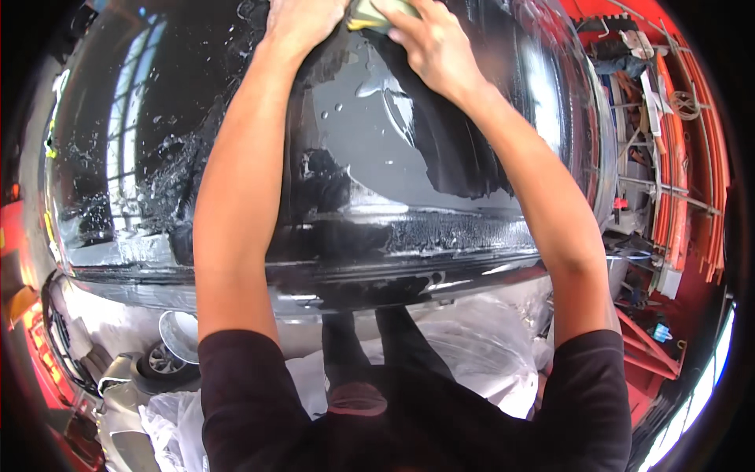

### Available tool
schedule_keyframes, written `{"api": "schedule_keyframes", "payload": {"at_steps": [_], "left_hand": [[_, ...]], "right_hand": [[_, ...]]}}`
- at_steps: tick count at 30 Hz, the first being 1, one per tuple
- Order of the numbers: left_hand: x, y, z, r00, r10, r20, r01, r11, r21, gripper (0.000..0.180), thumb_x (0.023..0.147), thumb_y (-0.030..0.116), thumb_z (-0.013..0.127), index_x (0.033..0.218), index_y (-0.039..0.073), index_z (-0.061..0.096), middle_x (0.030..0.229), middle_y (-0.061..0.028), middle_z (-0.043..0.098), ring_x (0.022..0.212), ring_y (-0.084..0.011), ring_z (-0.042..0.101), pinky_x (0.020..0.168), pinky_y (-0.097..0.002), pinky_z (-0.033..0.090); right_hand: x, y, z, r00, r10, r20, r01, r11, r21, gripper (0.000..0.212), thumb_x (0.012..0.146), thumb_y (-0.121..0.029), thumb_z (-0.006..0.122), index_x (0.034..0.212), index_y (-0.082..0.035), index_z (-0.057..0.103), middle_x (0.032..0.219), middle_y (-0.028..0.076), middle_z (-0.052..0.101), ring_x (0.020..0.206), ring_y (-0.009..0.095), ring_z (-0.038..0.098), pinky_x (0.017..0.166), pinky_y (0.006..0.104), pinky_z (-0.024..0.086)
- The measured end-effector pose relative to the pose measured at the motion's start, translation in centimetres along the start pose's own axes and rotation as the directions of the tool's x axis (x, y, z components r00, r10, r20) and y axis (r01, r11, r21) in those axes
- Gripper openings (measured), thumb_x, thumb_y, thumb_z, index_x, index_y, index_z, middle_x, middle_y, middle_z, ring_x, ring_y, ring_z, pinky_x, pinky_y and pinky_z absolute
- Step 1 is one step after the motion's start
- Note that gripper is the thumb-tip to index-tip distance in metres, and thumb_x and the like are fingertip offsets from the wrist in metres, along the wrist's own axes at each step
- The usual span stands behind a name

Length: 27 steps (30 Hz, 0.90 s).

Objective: The person scrubs the hood of a black car with a yellow sponge and a purple cloth, applying a white cleaning solution. They repeatedly wipe and scrub the surface, moving across different sections of the hood to remove the solution and dirt.

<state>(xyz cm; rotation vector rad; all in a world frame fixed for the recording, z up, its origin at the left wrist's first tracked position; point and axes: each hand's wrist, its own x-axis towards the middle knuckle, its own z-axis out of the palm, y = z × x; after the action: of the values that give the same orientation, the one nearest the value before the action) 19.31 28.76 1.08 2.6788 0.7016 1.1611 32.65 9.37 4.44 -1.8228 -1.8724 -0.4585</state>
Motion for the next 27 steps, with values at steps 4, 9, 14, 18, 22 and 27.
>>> {"api": "schedule_keyframes", "payload": {"at_steps": [4,9,14,18,22,27], "left_hand": [[0.1,-0.4,0.5,1.0,-0.031,-0.004,0.031,0.999,0.037,0.027,0.097,0.03,0.068,0.115,0.01,0.07,0.113,-0.0174,0.06,0.115,-0.0399,0.057,0.102,-0.0589,0.043],[1.6,-0.5,0.0,0.997,-0.08,-0.019,0.076,0.981,-0.176,0.023,0.097,0.026,0.067,0.11,0.008,0.072,0.108,-0.0174,0.064,0.103,-0.033,0.063,0.096,-0.0504,0.051],[-0.8,-5.7,-1.6,0.929,-0.298,0.22,0.37,0.756,-0.539,0.026,0.101,0.029,0.067,0.119,0.011,0.073,0.123,-0.0131,0.068,0.111,-0.0332,0.065,0.095,-0.0462,0.053],[-10.8,-6.1,-12.6,0.992,-0.129,-0.009,0.122,0.955,-0.269,0.026,0.1,0.023,0.069,0.121,0.01,0.074,0.126,-0.0147,0.068,0.115,-0.0352,0.066,0.097,-0.0444,0.054],[-22.6,-5.4,-22.5,0.949,-0.312,-0.034,0.313,0.95,0.01,0.036,0.099,0.02,0.074,0.135,0.013,0.071,0.143,-0.0226,0.06,0.131,-0.0424,0.06,0.109,-0.05,0.051],[-24.4,-3.9,-22.7,0.852,-0.49,-0.185,0.506,0.861,0.049,0.043,0.102,0.027,0.071,0.142,0.014,0.066,0.151,-0.0288,0.052,0.137,-0.0475,0.054,0.115,-0.0527,0.046]], "right_hand": [[-13.8,-4.6,-8.3,0.988,0.0,0.152,-0.006,0.999,0.039,0.044,0.083,-0.009,0.079,0.127,-0.011,0.079,0.136,0.03,0.062,0.12,0.047,0.064,0.102,0.0519,0.052],[-12.7,-4.8,-7.6,0.974,-0.111,0.196,0.093,0.991,0.099,0.041,0.082,-0.002,0.073,0.123,-0.007,0.079,0.141,0.034,0.059,0.127,0.05,0.061,0.107,0.0535,0.049],[-0.3,-5.2,1.7,0.994,-0.105,0.01,0.105,0.994,0.007,0.043,0.092,-0.008,0.074,0.135,-0.012,0.074,0.134,0.025,0.063,0.117,0.043,0.062,0.103,0.0484,0.049],[-12.1,-6.7,-6.8,0.986,-0.093,0.135,0.077,0.99,0.121,0.046,0.086,-0.004,0.075,0.131,-0.012,0.078,0.138,0.027,0.063,0.122,0.045,0.063,0.106,0.0502,0.049],[-15.1,-6.5,-10.2,0.963,-0.149,0.226,0.125,0.985,0.119,0.05,0.082,-0.001,0.074,0.131,-0.009,0.078,0.139,0.029,0.062,0.125,0.046,0.063,0.107,0.0522,0.049],[1.7,-12.6,2.3,0.939,-0.345,0.003,0.336,0.914,0.227,0.055,0.089,-0.006,0.073,0.142,-0.018,0.068,0.127,0.018,0.064,0.116,0.039,0.061,0.099,0.0483,0.049]]}}
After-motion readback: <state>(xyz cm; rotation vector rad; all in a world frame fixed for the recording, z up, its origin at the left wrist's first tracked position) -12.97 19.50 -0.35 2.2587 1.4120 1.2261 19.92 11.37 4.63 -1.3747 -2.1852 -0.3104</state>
